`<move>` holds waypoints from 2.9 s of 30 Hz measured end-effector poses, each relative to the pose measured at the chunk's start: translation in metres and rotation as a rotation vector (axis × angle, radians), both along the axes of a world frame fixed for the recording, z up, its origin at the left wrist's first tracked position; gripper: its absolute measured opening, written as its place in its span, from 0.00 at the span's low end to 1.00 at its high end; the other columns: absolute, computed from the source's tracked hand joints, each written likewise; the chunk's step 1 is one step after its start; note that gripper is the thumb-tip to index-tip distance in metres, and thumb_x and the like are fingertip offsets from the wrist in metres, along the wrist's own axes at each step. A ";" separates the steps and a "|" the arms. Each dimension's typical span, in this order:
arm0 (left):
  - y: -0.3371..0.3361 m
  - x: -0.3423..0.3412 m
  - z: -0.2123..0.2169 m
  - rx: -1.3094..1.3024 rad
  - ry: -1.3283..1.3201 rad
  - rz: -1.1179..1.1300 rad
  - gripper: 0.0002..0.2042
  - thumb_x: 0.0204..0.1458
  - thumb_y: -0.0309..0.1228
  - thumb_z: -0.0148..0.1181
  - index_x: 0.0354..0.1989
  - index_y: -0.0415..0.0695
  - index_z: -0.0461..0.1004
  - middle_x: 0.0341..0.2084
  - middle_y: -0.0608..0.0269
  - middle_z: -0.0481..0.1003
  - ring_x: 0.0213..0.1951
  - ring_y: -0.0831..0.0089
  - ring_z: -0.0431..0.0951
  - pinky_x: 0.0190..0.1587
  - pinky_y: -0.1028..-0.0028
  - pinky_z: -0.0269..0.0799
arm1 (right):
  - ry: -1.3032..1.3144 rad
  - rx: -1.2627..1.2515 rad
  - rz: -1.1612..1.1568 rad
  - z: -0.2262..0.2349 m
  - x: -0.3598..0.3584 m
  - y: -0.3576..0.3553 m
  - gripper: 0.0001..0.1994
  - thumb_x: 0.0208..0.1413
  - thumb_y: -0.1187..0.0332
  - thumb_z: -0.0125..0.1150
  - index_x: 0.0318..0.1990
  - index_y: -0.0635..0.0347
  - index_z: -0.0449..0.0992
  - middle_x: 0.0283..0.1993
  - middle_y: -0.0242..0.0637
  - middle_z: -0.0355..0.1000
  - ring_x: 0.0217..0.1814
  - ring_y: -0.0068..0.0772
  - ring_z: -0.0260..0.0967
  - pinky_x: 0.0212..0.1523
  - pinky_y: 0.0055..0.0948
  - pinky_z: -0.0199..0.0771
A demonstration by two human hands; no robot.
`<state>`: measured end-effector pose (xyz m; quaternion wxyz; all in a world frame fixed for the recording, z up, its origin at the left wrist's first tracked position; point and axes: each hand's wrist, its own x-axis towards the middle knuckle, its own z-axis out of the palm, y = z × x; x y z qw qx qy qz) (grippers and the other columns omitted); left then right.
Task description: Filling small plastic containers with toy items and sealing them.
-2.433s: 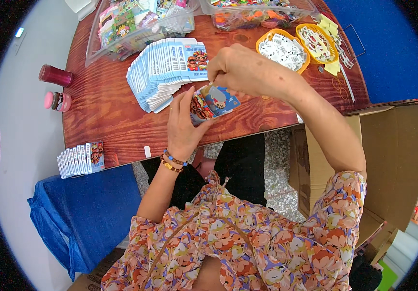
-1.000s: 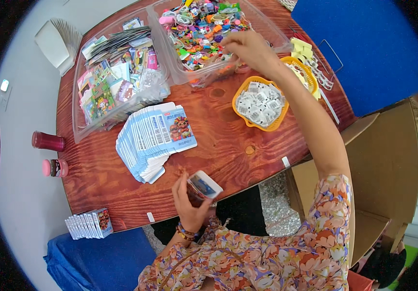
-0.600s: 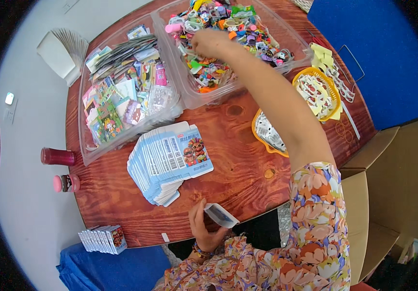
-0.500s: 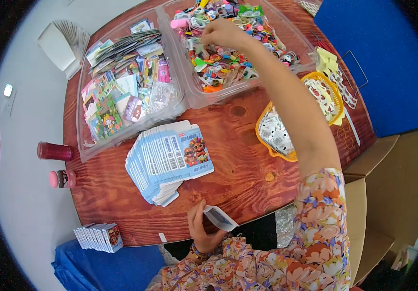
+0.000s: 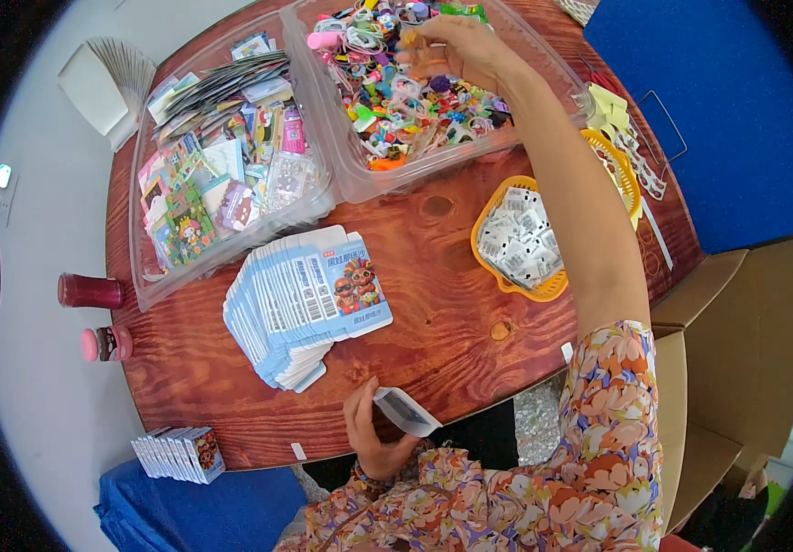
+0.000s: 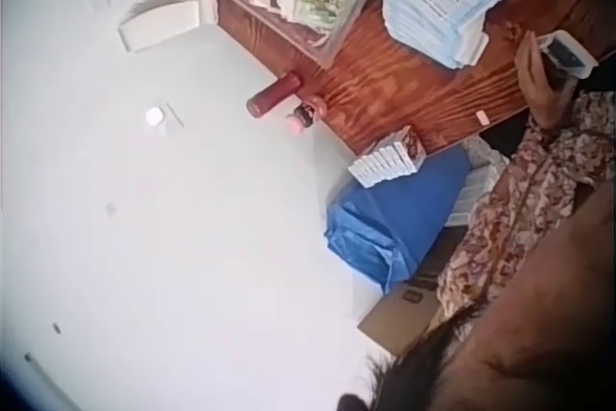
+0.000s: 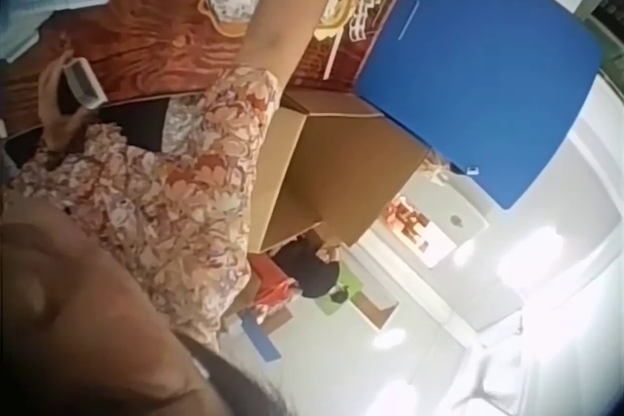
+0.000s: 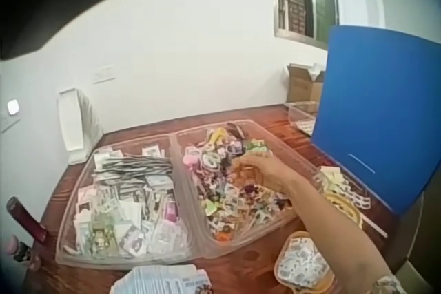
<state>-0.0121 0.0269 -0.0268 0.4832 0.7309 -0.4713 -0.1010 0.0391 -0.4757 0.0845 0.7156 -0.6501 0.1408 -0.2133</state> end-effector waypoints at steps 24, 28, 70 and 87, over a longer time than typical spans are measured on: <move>-0.001 0.003 0.004 -0.002 -0.011 0.012 0.46 0.31 0.31 0.80 0.64 0.35 0.64 0.54 0.46 0.69 0.54 0.49 0.72 0.55 0.57 0.70 | 0.629 -0.791 -0.064 -0.037 0.036 -0.031 0.12 0.53 0.65 0.69 0.33 0.67 0.80 0.24 0.34 0.75 0.20 0.24 0.66 0.24 0.28 0.68; 0.002 -0.006 0.005 -0.007 0.022 0.002 0.45 0.32 0.29 0.79 0.64 0.35 0.64 0.53 0.45 0.69 0.53 0.48 0.72 0.54 0.58 0.71 | 0.792 -0.815 0.053 -0.047 0.017 -0.023 0.11 0.52 0.68 0.68 0.36 0.69 0.79 0.25 0.34 0.76 0.21 0.24 0.69 0.24 0.28 0.71; -0.013 0.002 0.024 0.004 -0.270 0.239 0.42 0.38 0.37 0.77 0.64 0.41 0.63 0.51 0.51 0.69 0.53 0.50 0.71 0.50 0.57 0.72 | 0.327 -0.765 0.149 0.026 -0.154 0.337 0.14 0.58 0.78 0.56 0.52 0.64 0.74 0.39 0.47 0.78 0.38 0.41 0.79 0.37 0.34 0.77; -0.012 0.009 0.029 0.041 -0.357 0.215 0.43 0.35 0.32 0.78 0.64 0.41 0.63 0.51 0.50 0.68 0.53 0.51 0.71 0.50 0.58 0.72 | 0.397 -0.582 0.062 0.005 -0.143 0.346 0.14 0.60 0.75 0.57 0.53 0.65 0.74 0.35 0.46 0.78 0.27 0.23 0.76 0.31 0.30 0.77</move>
